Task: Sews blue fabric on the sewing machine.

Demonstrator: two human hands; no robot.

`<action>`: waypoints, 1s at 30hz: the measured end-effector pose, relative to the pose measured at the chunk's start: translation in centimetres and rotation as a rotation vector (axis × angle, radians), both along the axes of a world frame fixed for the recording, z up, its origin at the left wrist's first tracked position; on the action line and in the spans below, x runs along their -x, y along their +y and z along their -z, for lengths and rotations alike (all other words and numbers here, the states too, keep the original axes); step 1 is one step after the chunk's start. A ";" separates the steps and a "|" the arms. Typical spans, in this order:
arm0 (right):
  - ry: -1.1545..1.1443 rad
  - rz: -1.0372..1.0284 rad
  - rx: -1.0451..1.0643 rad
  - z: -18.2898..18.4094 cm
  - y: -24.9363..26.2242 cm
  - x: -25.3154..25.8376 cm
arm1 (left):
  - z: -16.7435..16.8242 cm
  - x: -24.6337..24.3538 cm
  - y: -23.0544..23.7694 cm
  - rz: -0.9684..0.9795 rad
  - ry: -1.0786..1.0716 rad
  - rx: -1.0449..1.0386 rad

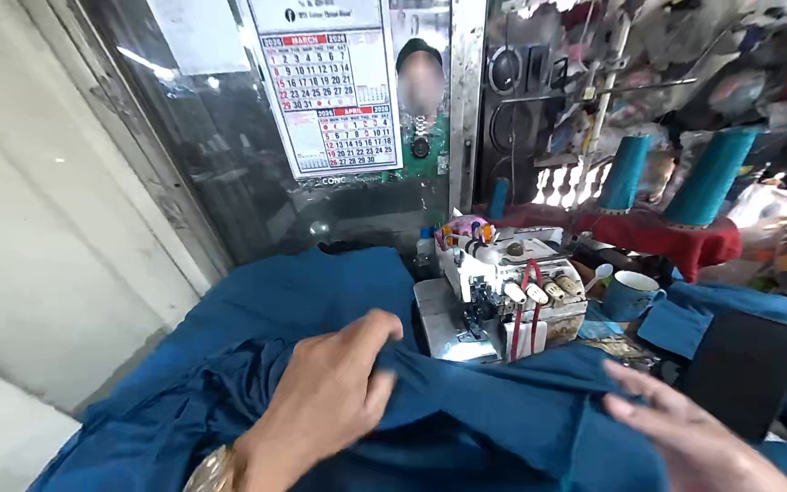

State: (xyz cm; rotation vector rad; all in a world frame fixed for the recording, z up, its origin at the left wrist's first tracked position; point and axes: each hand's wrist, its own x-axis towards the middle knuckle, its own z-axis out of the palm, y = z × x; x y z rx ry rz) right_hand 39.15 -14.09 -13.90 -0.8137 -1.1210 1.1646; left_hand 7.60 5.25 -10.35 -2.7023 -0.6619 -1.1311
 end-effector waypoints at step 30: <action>-0.195 0.354 0.256 3.6 -3.6 3.5 | -11.8 18.9 0.8 -0.715 -0.493 0.200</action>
